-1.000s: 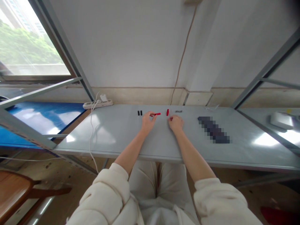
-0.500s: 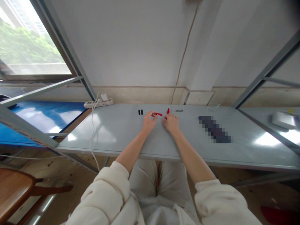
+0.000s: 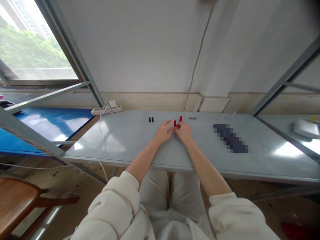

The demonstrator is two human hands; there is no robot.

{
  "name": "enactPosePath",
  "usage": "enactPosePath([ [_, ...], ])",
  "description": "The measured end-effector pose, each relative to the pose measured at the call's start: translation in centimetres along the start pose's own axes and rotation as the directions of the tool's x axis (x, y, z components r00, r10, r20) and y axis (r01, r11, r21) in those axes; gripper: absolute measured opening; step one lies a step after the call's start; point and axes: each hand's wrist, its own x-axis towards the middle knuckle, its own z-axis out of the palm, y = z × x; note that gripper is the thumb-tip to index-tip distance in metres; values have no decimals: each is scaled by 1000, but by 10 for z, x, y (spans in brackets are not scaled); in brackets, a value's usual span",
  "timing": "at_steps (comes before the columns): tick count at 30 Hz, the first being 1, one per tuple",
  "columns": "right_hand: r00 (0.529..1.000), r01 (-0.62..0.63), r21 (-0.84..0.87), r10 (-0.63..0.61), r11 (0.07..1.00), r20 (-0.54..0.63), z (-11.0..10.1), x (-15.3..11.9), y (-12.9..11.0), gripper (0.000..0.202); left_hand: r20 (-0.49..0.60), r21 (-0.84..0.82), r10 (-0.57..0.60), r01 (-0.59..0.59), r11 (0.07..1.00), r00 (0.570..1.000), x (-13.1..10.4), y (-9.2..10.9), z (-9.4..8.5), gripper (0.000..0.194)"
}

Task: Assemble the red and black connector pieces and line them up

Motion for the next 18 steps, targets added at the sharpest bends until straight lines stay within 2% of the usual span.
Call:
enactPosePath([
  [11, 999, -45, 10, 45, 999, 8, 0, 0, 0, 14, 25, 53, -11, 10, 999, 1000, -2, -3, 2, 40],
  [18, 1000, -27, 0, 27, 1000, 8, 0, 0, 1, 14, 30, 51, -2, 1, 999, 1000, -2, -4, 4, 38],
])
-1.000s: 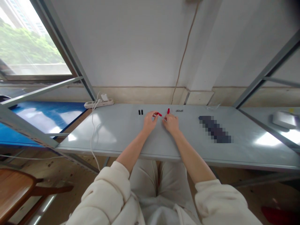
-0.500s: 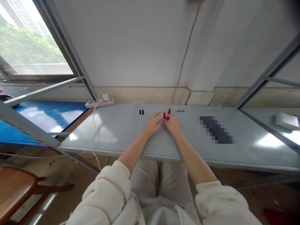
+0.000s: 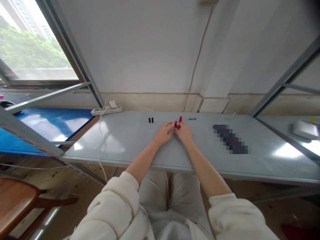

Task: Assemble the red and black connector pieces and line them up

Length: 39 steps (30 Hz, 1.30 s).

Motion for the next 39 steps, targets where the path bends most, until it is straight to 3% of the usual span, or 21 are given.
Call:
enactPosePath([
  [11, 1000, 20, 1, -20, 1000, -23, 5, 0, 2, 13, -37, -69, -51, 48, 996, 998, 1, 1, 1, 33],
  [14, 1000, 6, 71, -5, 997, -13, 8, 1, 2, 13, -75, -164, -142, 128, 978, 987, 4, 3, 0, 28],
  [16, 1000, -12, 142, 8, 990, 24, 9, 3, -1, 13, -127, -266, -264, 224, 938, 956, 7, 3, -2, 22],
  [18, 997, -33, 216, 17, 976, 77, 9, 7, -7, 12, -200, -394, -421, 321, 861, 885, 10, 0, -6, 18],
  [19, 994, -41, 248, 15, 968, 106, 9, 10, -11, 11, -243, -466, -503, 355, 810, 829, 12, -3, -9, 17],
  [22, 983, -39, 288, -14, 957, 181, 12, 20, -26, 8, -337, -682, -726, 376, 627, 600, 15, -15, -20, 16],
  [25, 973, 12, 249, -69, 968, 220, 21, 31, -40, 7, -322, -825, -879, 351, 442, 350, 15, -27, -30, 16],
  [27, 966, 53, 213, -104, 976, 237, 29, 37, -47, 7, -277, -874, -931, 341, 347, 236, 14, -32, -35, 17],
  [28, 962, 72, 200, -121, 977, 246, 34, 40, -51, 8, -250, -889, -947, 339, 307, 201, 14, -33, -37, 16],
  [31, 950, 114, 187, -162, 976, 266, 48, 46, -59, 11, -196, -918, -967, 316, 238, 160, 13, -33, -39, 15],
  [39, 947, 82, 102, -110, 991, 301, 70, 56, -70, 13, -162, -949, -974, 245, 198, 160, 14, -32, -38, 14],
])
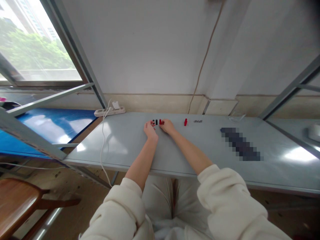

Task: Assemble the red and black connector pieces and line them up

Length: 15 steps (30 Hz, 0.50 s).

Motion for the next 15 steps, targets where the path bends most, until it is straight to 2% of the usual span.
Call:
enactPosePath([
  [6, 1000, -8, -25, 7, 1000, -7, -7, -8, 1, 25, 4, 49, 33, -34, 998, 999, -3, 2, 1, 15],
  [8, 1000, 9, -44, -10, 999, -27, -17, -17, 6, 30, 47, 94, 118, -122, 988, 992, -5, 4, 1, 16],
  [10, 999, 20, -67, -23, 998, -44, -31, -28, 15, 26, 163, 143, 250, -274, 951, 954, -10, 4, 2, 18],
  [12, 999, 38, -85, -41, 996, -36, -46, -41, 29, 21, 358, 214, 362, -453, 866, 861, -17, 0, 3, 19],
  [13, 999, 33, -99, -36, 994, -29, -54, -47, 37, 18, 474, 260, 384, -543, 799, 792, -21, -3, 4, 18],
  [15, 999, -12, -141, 7, 990, -36, -67, -58, 53, 15, 705, 330, 348, -720, 610, 618, -30, -13, 8, 15],
])
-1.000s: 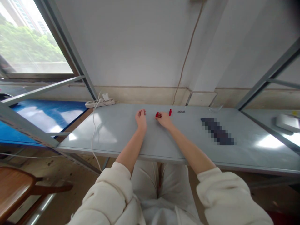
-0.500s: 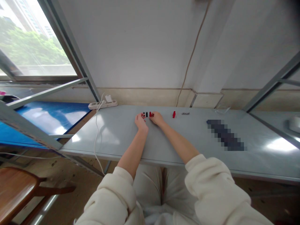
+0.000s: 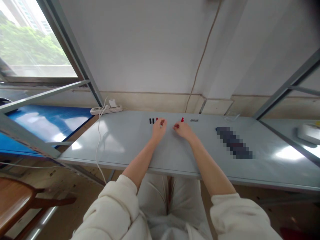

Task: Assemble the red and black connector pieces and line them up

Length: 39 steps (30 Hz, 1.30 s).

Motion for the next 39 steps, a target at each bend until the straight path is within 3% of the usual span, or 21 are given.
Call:
enactPosePath([
  [1, 999, -38, -28, 37, 999, -34, -4, -5, 8, 16, 121, 104, 70, -83, 991, 990, -2, 0, 7, 15],
  [3, 987, -102, -81, 90, 992, -136, -7, -12, 21, 20, 335, 242, 179, -268, 932, 925, -5, 1, 23, 31],
  [5, 972, -150, -114, 125, 982, -198, -6, -17, 29, 24, 458, 334, 200, -376, 864, 866, -4, 1, 38, 46],
  [9, 975, -162, -121, 140, 979, -174, 2, -21, 31, 28, 519, 476, 145, -426, 770, 842, 5, 1, 59, 53],
  [13, 982, -174, -142, 161, 974, -96, 5, -22, 28, 31, 534, 563, 99, -441, 698, 839, 12, 1, 69, 49],
  [17, 981, -191, -169, 185, 967, -54, 7, -24, 25, 37, 509, 595, 83, -420, 685, 857, 16, 3, 71, 34],
  [22, 975, -220, -167, 220, 961, -19, 14, -22, 27, 45, 396, 530, 48, -271, 804, 917, 17, -1, 65, 18],
  [28, 975, -222, -160, 222, 962, -14, 19, -21, 30, 48, 248, 279, 38, -109, 954, 968, 11, -7, 33, 12],
  [32, 991, -126, -132, 119, 983, -61, 18, -23, 22, 39, 110, 88, 5, -15, 996, 994, 1, -6, 14, 10],
  [35, 986, 6, 6, -5, 1000, -168, 18, -21, 13, 27, 49, -35, -90, 91, 995, 995, -3, -8, 8, 15],
  [39, 889, 130, 301, 24, 945, -458, 17, -15, 9, 20, 58, -168, -190, 197, 966, 980, -2, -12, 7, 20],
])
